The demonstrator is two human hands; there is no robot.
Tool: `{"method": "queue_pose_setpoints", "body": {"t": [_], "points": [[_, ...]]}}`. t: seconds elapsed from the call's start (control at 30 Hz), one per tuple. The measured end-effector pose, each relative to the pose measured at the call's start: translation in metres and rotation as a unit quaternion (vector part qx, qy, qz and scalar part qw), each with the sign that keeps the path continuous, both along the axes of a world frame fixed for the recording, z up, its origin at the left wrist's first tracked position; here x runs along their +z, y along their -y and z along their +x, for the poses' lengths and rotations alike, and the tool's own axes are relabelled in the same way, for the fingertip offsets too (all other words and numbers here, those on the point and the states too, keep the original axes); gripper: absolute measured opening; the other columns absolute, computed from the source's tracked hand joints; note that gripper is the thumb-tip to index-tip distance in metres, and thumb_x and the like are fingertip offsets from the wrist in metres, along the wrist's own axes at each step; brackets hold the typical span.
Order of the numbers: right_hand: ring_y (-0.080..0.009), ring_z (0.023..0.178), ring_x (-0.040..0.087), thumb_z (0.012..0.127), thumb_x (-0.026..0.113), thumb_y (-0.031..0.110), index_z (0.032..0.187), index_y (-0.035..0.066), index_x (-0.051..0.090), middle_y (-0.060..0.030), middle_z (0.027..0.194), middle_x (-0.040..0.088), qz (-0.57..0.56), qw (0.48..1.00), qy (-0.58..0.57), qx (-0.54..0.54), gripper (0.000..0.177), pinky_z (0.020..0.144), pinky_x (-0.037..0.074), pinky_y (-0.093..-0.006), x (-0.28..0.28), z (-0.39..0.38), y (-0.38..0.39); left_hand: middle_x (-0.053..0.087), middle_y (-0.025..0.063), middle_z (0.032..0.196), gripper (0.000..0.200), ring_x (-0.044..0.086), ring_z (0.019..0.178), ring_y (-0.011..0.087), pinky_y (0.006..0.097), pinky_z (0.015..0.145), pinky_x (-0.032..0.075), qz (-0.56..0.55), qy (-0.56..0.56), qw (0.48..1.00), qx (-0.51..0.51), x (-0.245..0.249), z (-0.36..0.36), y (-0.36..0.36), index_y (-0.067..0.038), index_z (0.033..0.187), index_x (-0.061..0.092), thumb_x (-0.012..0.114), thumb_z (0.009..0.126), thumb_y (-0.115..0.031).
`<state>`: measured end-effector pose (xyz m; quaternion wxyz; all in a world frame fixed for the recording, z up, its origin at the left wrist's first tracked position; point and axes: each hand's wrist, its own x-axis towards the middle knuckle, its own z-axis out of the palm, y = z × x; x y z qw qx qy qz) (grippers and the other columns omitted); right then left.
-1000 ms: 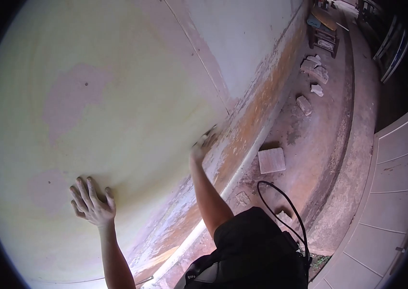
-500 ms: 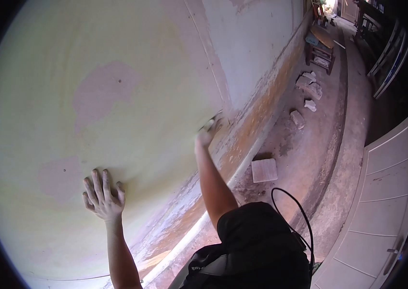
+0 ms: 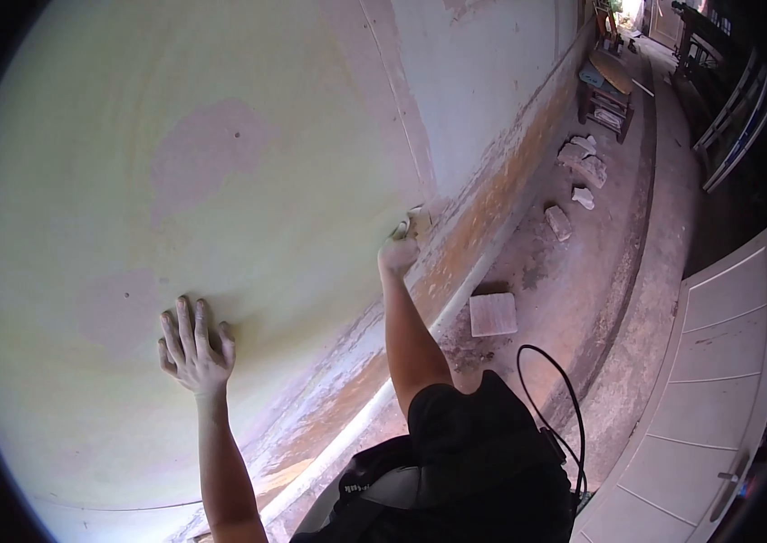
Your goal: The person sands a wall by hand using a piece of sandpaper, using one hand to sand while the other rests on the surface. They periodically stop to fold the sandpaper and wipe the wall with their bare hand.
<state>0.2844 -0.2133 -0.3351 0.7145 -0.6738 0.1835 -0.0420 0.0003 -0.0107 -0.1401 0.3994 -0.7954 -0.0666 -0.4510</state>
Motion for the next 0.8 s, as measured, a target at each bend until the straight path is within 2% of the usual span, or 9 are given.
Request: {"method": "queue_pose_setpoints", "body": {"t": [0.07,0.2,0.37,0.43,0.53,0.6,0.67,0.73,0.8], "points": [[-0.0485,0.135,0.056,0.106,0.054,0.016,0.144,-0.008,0.055,-0.0344,0.142,0.058,-0.13,0.991,0.02,-0.025,0.045,0.113,0.048,-0.0478,-0.018,0.0,-0.03,0.059,-0.0056,0.154,0.049,0.049,0.147,0.0216,0.0419,0.116,0.027,-0.022,0.005,1.0,0.007,-0.001,-0.001,0.001,-0.032,0.143,0.063,0.061,0.097,-0.048],[-0.045,0.129,0.062,0.108,0.055,0.011,0.132,-0.012,0.063,-0.0314,0.133,0.066,-0.112,0.922,0.363,-0.074,0.034,0.108,0.053,-0.0461,0.027,-0.123,-0.063,0.059,-0.0046,0.155,0.05,0.049,0.147,0.0219,0.0422,0.115,0.028,-0.01,0.004,1.0,0.0,0.0,0.0,0.001,-0.031,0.144,0.062,0.061,0.097,-0.049],[-0.0453,0.139,0.054,0.11,0.051,0.016,0.138,-0.013,0.059,-0.033,0.143,0.059,-0.076,0.933,0.332,-0.12,0.04,0.115,0.047,-0.0467,-0.012,-0.068,-0.063,0.059,-0.0014,0.155,0.051,0.048,0.148,0.0249,0.0446,0.113,0.029,-0.002,0.003,1.0,0.001,0.0,0.002,-0.001,-0.028,0.144,0.062,0.061,0.097,-0.049],[-0.0429,0.127,0.065,0.11,0.055,0.019,0.13,-0.01,0.066,-0.0314,0.129,0.068,-0.055,0.934,0.309,-0.171,0.037,0.103,0.054,-0.0442,-0.021,-0.034,-0.049,0.059,-0.0003,0.155,0.051,0.048,0.148,0.0253,0.0442,0.113,0.029,-0.004,0.0,1.0,0.003,0.0,0.0,0.001,-0.028,0.144,0.062,0.06,0.097,-0.049],[-0.0427,0.11,0.071,0.109,0.058,0.024,0.123,-0.008,0.069,-0.0302,0.115,0.073,-0.102,0.993,0.045,-0.033,0.037,0.089,0.057,-0.047,-0.028,0.004,-0.015,0.056,0.0025,0.158,0.055,0.05,0.147,0.0265,0.0435,0.114,0.029,0.017,-0.006,1.0,-0.002,0.002,0.0,0.001,-0.023,0.147,0.059,0.056,0.1,-0.051],[-0.0474,0.086,0.073,0.104,0.063,0.022,0.112,-0.004,0.074,-0.026,0.09,0.075,0.002,0.988,-0.026,-0.154,0.03,0.078,0.057,-0.0523,-0.044,0.025,-0.022,0.056,0.0013,0.158,0.055,0.048,0.148,0.0258,0.0425,0.115,0.027,0.008,-0.004,1.0,-0.011,0.002,-0.002,0.001,-0.024,0.148,0.058,0.057,0.1,-0.051],[-0.0449,0.099,0.074,0.104,0.062,0.019,0.122,-0.004,0.071,-0.0274,0.106,0.075,-0.074,0.995,0.039,-0.055,0.031,0.085,0.059,-0.0494,0.005,-0.033,-0.036,0.055,0.0001,0.159,0.055,0.047,0.149,0.025,0.0417,0.115,0.027,0.004,-0.009,1.0,-0.004,0.004,0.0,0.003,-0.024,0.148,0.058,0.057,0.101,-0.051],[-0.0448,0.122,0.067,0.105,0.059,0.014,0.132,-0.007,0.066,-0.0296,0.13,0.068,-0.035,0.936,0.324,-0.13,0.035,0.099,0.057,-0.0466,0.042,-0.104,-0.07,0.055,-0.0003,0.159,0.055,0.047,0.149,0.0248,0.0416,0.115,0.026,0.004,-0.007,1.0,-0.004,0.003,0.001,0.002,-0.024,0.148,0.058,0.056,0.101,-0.051],[-0.0455,0.141,0.052,0.102,0.055,0.003,0.141,-0.006,0.059,-0.0288,0.148,0.056,-0.118,0.923,0.364,-0.032,0.041,0.113,0.05,-0.0461,0.048,-0.159,-0.084,0.054,-0.0007,0.159,0.055,0.047,0.149,0.0246,0.0416,0.115,0.026,0.01,-0.01,1.0,-0.004,0.002,-0.002,0.001,-0.024,0.148,0.058,0.056,0.101,-0.052]]}}
